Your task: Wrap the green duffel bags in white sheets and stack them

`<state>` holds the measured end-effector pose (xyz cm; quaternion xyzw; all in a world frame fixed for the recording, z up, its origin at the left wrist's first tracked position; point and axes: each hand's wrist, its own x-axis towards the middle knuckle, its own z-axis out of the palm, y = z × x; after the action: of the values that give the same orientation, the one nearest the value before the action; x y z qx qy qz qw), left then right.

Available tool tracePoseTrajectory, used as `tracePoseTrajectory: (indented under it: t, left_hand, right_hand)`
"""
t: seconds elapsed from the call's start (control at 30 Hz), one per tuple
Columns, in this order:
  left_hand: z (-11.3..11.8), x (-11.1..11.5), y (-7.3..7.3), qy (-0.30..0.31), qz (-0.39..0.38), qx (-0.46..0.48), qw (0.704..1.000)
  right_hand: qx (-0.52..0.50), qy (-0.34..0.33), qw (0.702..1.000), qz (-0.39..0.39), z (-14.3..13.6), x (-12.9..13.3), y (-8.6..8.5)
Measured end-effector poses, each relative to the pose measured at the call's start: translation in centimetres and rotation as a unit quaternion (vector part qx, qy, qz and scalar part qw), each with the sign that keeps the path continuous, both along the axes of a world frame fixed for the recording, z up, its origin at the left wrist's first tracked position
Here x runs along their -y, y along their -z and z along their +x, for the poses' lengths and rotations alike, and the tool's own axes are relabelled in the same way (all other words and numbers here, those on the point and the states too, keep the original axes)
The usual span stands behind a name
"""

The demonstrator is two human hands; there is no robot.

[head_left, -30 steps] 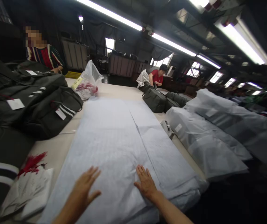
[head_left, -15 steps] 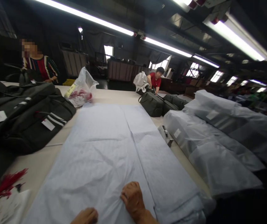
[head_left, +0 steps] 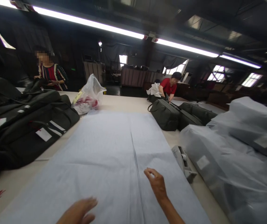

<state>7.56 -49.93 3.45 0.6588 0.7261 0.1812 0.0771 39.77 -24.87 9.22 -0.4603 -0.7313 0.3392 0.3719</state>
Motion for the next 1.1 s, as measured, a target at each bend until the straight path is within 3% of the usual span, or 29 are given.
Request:
tracePoseTrajectory:
  t: [0.07,0.17,0.23,0.3,0.4,0.47,0.57,0.67,0.73,0.83,0.97,1.1]
  left_hand:
    - [2.5,-7.6,-1.2,0.027,-0.033,-0.033,0.999]
    - [5.8,-18.1,-2.0,-0.008,-0.041,-0.087,0.995]
    - [6.7,-22.6,-1.2,-0.037,-0.052,-0.097,0.993]
    - [6.6,-24.8,0.4,-0.051,-0.056,-0.082,0.994]
    - [5.4,-25.2,1.9,-0.046,-0.009,-0.026,0.999]
    - [4.8,-25.1,1.8,-0.054,0.038,0.031,0.997]
    - [4.3,-25.5,0.9,-0.086,0.073,0.105,0.988]
    - [4.1,-26.0,0.7,-0.094,0.092,0.150,0.980]
    - [3.9,-26.1,1.2,-0.097,0.113,0.188,0.971]
    - [3.4,-25.8,1.7,-0.118,0.153,0.247,0.950]
    - [2.8,-25.5,1.5,-0.150,0.194,0.298,0.923]
    - [2.6,-25.5,1.3,-0.152,0.202,0.316,0.914]
  right_hand:
    - [0.053,0.018,0.997,0.053,-0.3,-4.7,1.5]
    - [0.175,0.025,0.974,0.143,-2.2,-9.6,4.4]
    - [0.254,0.023,0.951,0.177,-3.7,-11.5,6.5]
    - [0.311,-0.001,0.932,0.188,-4.9,-12.4,8.5]
    - [0.346,-0.042,0.915,0.203,-5.4,-12.4,10.6]
    - [0.350,-0.044,0.910,0.216,-5.2,-12.3,11.1]
    - [0.348,-0.043,0.909,0.223,-4.6,-12.3,10.5]
    - [0.329,-0.018,0.915,0.233,-4.8,-12.1,8.9]
    - [0.303,-0.015,0.915,0.265,-5.8,-11.1,7.6]
    - [0.293,-0.069,0.909,0.288,-8.7,-8.7,6.6]
    - [0.320,-0.085,0.912,0.243,-12.3,-5.7,7.7]
    - [0.305,-0.100,0.907,0.272,-13.3,-5.1,9.0]
